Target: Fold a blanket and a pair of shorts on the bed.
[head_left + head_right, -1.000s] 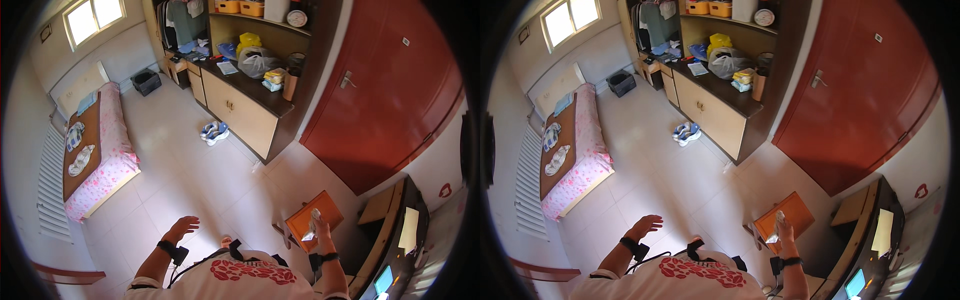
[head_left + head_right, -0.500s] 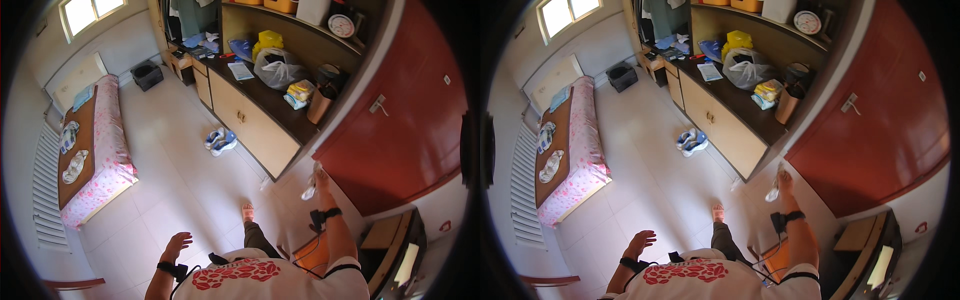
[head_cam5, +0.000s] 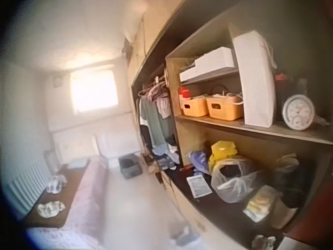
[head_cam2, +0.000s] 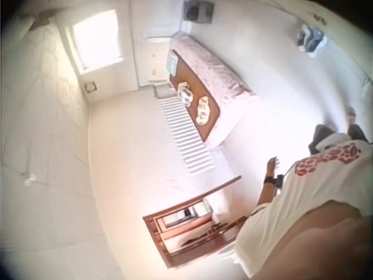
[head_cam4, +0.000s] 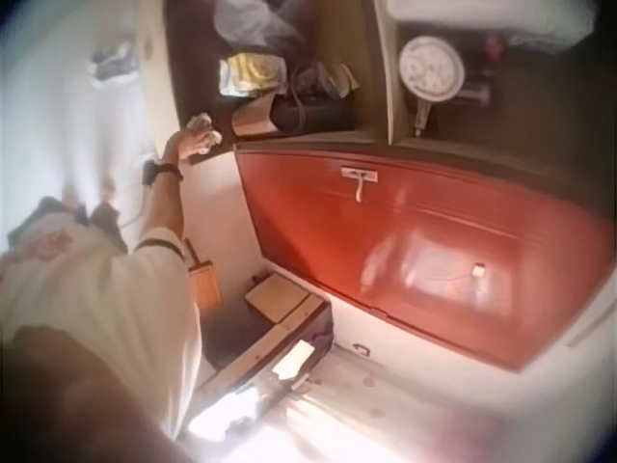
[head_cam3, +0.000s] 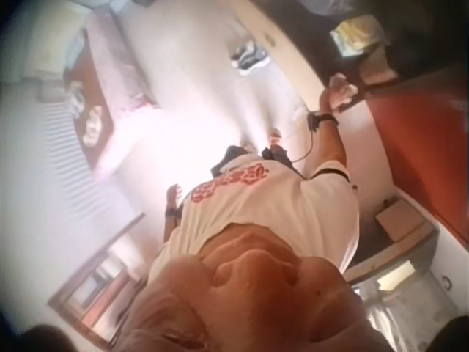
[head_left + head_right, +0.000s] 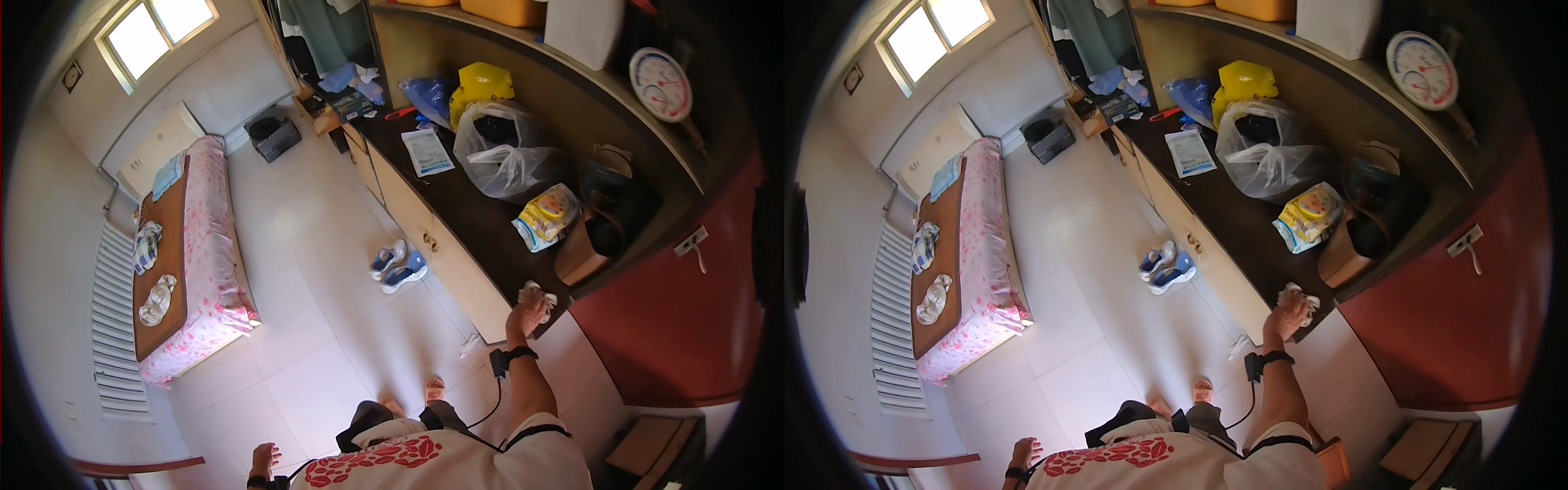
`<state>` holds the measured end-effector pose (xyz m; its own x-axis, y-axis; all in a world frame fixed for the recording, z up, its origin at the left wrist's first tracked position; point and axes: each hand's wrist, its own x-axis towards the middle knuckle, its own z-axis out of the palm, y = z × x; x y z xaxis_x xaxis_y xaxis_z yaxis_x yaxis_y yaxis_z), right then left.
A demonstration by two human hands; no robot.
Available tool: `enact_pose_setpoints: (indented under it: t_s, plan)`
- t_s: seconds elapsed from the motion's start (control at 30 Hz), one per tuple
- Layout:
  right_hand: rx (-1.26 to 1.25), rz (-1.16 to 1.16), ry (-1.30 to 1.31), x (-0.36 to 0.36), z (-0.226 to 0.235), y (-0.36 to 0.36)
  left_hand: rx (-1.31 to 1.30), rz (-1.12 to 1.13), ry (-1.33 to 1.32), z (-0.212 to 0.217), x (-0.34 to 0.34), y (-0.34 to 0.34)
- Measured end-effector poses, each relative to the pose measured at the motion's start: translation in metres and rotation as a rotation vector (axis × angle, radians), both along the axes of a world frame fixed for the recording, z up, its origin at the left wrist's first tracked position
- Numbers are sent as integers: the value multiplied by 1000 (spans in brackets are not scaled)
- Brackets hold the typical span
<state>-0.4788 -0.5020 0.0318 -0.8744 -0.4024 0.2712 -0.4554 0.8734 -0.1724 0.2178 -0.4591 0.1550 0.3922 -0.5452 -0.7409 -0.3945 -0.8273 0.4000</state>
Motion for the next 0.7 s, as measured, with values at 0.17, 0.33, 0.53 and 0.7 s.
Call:
enact_pose_setpoints:
  t_s: [0.17, 0.33, 0.53, 0.7]
  plan:
    - [-81, 202, -77, 18, 19, -93, -37, -525, -4, -25, 6, -18]
    - [0, 256, -106, 3, 15, -159, 5, -523, 138, -66, -5, -127]
    - [131, 273, -117, -5, 0, -187, -15, -263, 195, -55, -44, -275]
    - [243, 91, -217, -9, 2, -193, -100, -320, 228, -61, -33, -364]
